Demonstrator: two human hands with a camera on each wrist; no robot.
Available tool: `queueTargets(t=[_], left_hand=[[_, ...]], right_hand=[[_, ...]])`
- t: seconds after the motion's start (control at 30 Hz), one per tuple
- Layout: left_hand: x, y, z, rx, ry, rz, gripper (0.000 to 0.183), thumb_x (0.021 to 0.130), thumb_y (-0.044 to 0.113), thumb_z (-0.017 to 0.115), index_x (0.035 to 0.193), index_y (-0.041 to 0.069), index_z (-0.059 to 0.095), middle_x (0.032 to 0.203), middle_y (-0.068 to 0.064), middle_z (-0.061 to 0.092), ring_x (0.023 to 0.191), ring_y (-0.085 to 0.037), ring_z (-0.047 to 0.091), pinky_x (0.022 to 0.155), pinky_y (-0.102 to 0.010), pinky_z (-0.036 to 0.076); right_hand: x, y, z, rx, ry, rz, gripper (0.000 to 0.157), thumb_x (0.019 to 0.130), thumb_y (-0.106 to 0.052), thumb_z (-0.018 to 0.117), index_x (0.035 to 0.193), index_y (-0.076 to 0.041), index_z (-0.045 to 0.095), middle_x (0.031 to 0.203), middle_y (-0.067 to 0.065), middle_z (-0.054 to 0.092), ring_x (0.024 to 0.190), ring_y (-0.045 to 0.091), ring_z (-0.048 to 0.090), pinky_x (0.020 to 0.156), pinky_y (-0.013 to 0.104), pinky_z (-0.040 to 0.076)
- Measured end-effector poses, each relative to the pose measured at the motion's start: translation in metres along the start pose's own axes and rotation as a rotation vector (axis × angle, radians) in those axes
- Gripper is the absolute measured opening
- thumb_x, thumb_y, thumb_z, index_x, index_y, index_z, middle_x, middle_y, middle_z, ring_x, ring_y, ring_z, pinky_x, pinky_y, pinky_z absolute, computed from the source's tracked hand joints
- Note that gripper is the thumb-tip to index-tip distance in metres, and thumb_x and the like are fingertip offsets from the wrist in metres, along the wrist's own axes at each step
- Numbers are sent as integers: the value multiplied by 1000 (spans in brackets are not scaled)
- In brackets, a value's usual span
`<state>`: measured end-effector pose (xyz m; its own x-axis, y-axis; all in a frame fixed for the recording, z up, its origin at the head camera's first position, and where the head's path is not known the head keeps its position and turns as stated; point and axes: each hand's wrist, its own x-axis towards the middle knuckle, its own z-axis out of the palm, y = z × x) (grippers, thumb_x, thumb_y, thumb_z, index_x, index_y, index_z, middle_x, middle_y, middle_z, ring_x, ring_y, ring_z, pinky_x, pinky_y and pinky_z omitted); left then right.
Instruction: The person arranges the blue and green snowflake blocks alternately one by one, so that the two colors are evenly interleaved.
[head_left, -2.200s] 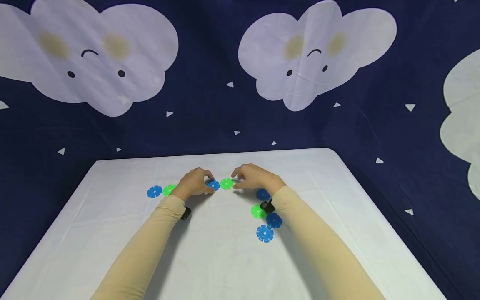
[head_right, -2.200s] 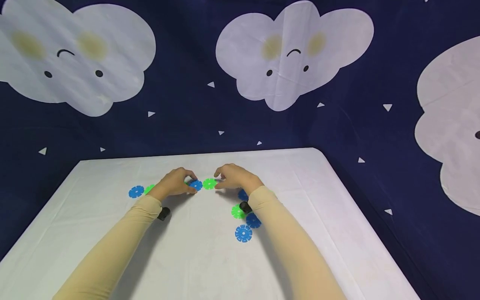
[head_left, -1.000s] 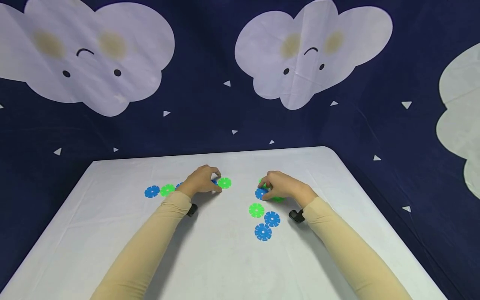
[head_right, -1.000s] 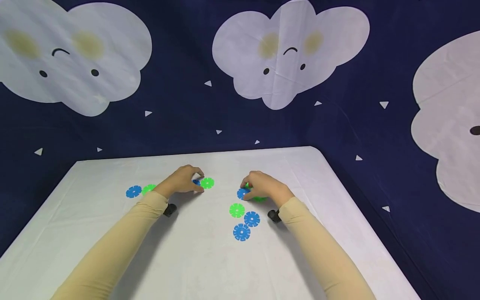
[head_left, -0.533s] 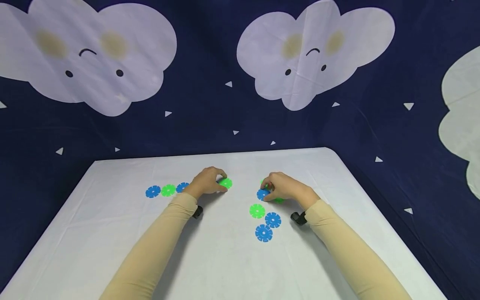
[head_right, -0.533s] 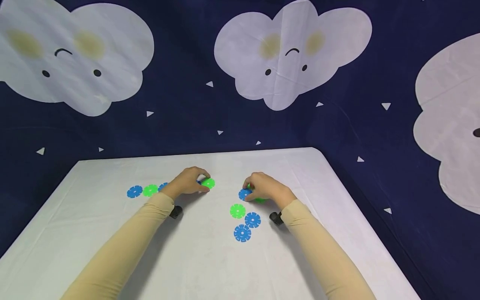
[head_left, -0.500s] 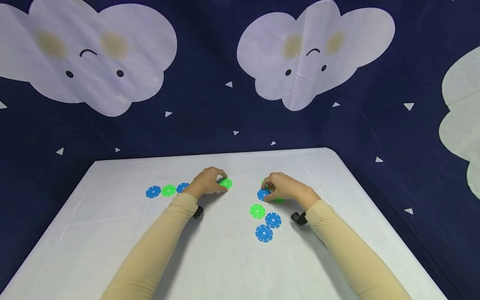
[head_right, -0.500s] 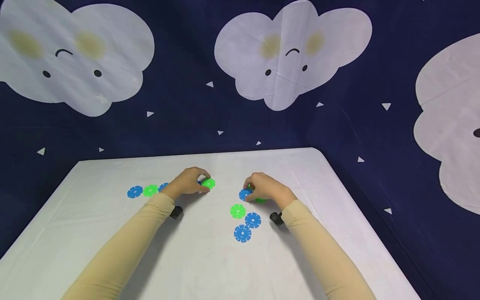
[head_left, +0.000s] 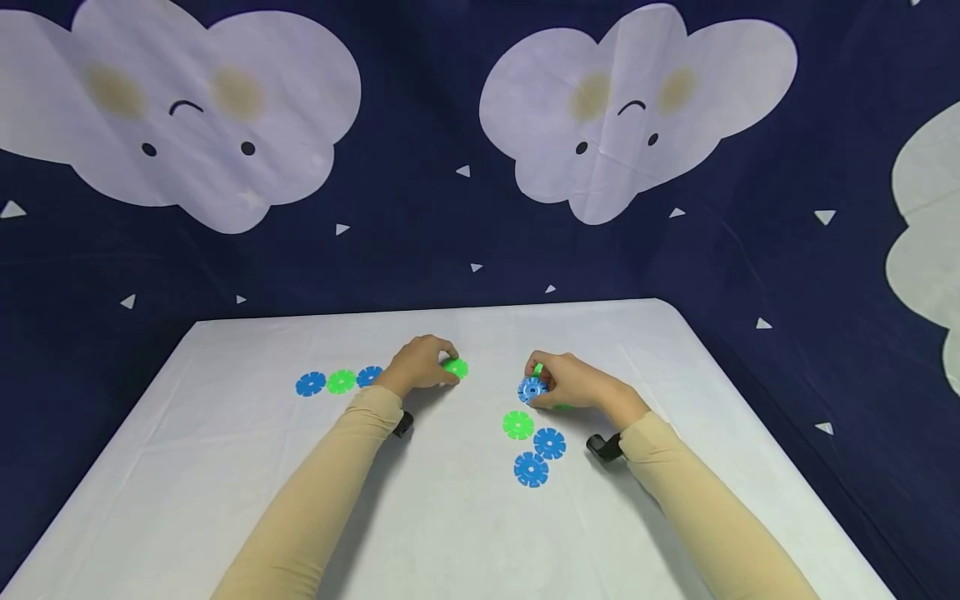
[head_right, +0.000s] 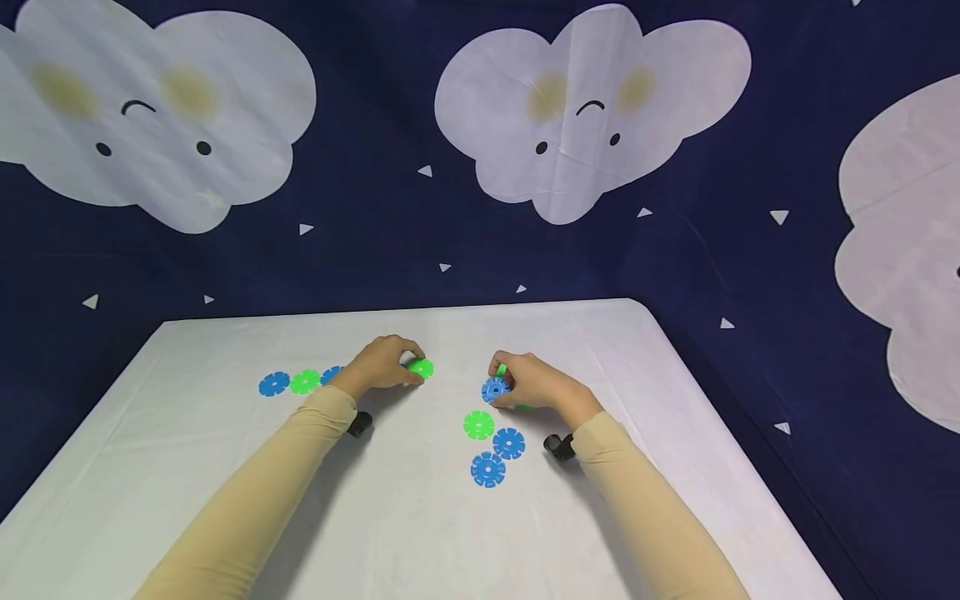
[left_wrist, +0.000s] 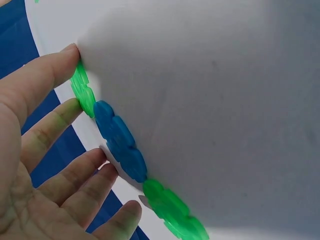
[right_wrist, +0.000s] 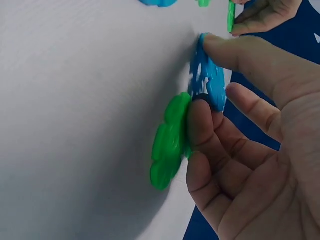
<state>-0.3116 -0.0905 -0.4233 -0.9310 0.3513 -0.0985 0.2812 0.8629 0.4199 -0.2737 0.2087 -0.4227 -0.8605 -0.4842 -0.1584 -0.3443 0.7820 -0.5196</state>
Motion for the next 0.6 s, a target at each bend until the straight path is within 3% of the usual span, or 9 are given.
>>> queueTargets(t=[0.17,0.6], left_hand=[[-1,1,-1,3,4,-11,46,89,29,89,130,12,77,148,-14,67,142,-38,58,122,-55,46],[0,4,-2,-31,15,-79,47,87,28,92,129,13,79,147,-11,68,141,-38,59,117,-56,50]], right_hand=[[-1,0,0,-3,-10,-4,53,86,-20,91,133,-10,67,105,6,72,86,15,62,82,33,56],[3,1,1,-42,-1,-38,48,83,-18,91,126,-7,74,95,1,72,80,11,60,75,28,55]])
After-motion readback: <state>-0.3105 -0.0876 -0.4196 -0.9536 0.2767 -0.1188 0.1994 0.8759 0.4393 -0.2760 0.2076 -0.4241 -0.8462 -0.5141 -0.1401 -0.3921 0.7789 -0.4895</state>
